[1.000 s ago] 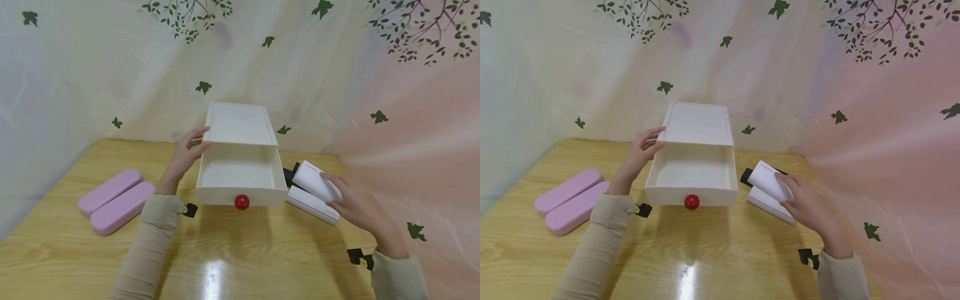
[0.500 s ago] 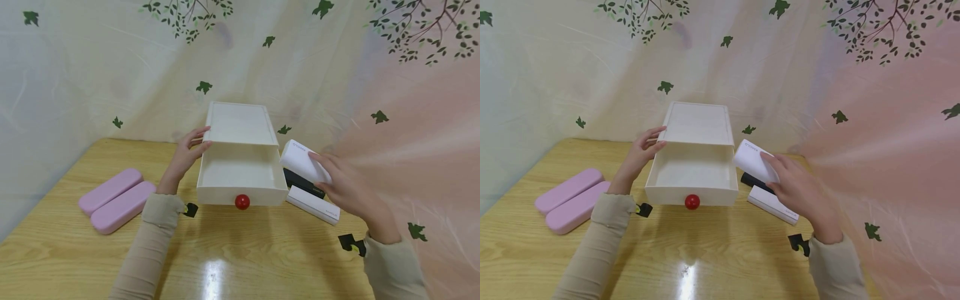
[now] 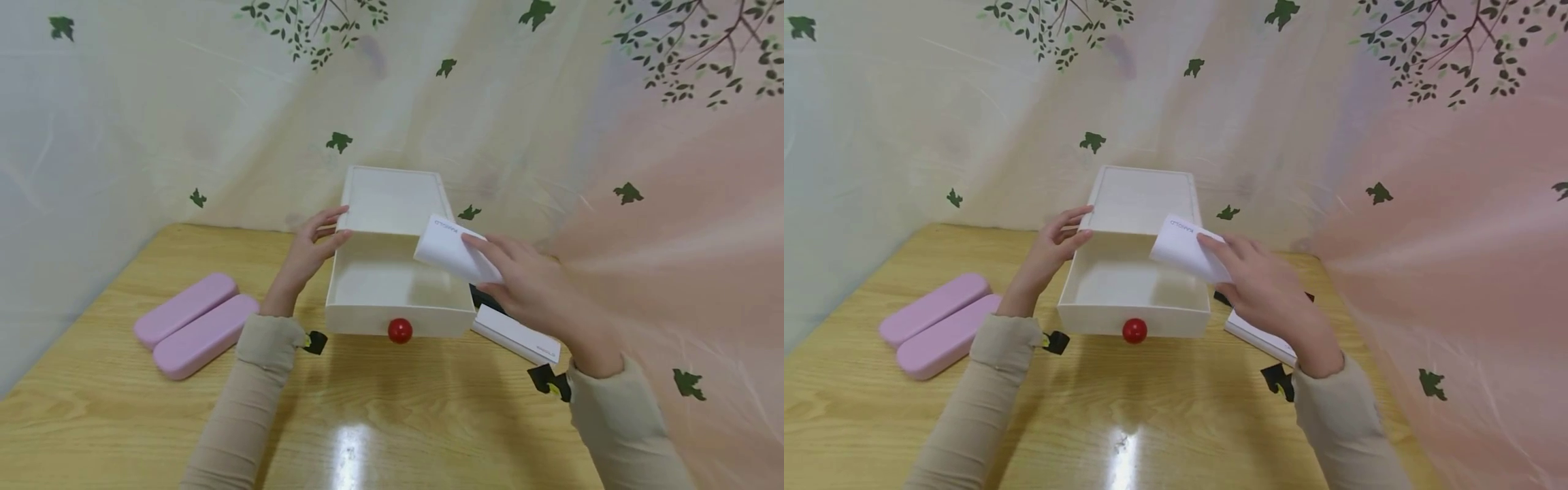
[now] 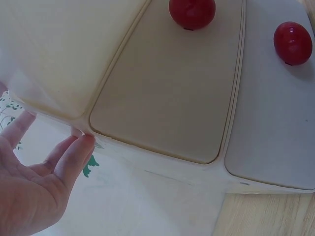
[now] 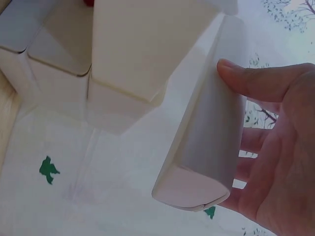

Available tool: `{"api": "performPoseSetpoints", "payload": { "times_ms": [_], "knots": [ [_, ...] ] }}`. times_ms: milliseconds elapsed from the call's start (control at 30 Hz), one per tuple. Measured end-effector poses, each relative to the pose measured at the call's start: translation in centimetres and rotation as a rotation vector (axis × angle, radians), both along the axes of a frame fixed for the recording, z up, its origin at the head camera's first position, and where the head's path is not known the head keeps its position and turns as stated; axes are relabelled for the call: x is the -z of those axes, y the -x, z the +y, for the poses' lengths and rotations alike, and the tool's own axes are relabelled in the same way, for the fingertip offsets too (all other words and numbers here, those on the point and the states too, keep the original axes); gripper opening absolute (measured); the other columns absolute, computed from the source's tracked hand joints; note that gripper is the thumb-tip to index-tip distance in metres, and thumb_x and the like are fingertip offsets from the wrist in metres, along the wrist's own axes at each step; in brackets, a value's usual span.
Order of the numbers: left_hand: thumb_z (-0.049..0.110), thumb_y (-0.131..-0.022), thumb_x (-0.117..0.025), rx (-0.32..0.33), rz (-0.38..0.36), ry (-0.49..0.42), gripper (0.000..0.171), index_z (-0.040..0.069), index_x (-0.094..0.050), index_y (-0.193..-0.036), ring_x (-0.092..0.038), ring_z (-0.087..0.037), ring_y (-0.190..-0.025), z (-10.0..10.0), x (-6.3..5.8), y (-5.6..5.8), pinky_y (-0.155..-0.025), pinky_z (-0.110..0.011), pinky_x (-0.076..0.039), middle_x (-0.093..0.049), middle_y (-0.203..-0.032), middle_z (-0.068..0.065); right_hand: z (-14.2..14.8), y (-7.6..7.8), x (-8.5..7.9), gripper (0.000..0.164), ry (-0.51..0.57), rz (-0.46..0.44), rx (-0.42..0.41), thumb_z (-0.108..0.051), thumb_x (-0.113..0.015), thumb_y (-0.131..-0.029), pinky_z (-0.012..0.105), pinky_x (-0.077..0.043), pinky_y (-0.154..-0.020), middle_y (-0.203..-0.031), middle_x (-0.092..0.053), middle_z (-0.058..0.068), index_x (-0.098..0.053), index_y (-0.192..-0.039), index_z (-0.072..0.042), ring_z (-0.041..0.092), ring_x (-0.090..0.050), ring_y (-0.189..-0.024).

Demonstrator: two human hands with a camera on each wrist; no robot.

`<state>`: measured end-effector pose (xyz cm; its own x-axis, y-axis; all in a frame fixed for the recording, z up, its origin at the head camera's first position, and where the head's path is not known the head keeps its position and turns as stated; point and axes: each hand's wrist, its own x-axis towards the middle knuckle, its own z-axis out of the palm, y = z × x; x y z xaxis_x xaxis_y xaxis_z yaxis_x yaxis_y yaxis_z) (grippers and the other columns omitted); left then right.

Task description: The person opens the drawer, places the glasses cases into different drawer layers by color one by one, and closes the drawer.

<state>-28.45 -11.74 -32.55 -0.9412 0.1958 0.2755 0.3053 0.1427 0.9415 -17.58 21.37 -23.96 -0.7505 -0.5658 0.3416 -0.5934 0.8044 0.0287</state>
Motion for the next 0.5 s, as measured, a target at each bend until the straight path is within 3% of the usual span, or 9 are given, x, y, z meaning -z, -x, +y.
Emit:
{"api": "performPoseSetpoints", "payload": {
  "times_ms": [200,500],
  "knots": [
    [0.026,-0.095,-0.061,-0.013,-0.001,-0.001,0.050,0.019,-0.048,-0.143,-0.043,-0.035,-0.132,0.1,0.0,0.0,-0.097,-0.057,-0.047,-0.039,-0.147,-0.015,-1.7,0.4,0.1,0.063,0.014,0.050,-0.083,-0.011,-0.073,-0.085,0.052,-0.051,-0.089,-0.131,-0.056,0.020,-0.046,-0.142,-0.011,0.039,-0.056,-0.114],
    [0.024,-0.095,-0.061,-0.023,0.000,-0.015,0.049,0.017,-0.049,-0.142,-0.043,-0.035,-0.132,0.2,0.0,0.1,-0.097,-0.057,-0.047,-0.039,-0.147,-0.015,-4.5,1.0,0.2,0.065,-0.012,0.022,-0.107,-0.016,-0.076,-0.083,0.053,-0.050,-0.095,-0.136,-0.054,0.021,-0.047,-0.142,-0.015,0.040,-0.054,-0.122]
  ]
}}
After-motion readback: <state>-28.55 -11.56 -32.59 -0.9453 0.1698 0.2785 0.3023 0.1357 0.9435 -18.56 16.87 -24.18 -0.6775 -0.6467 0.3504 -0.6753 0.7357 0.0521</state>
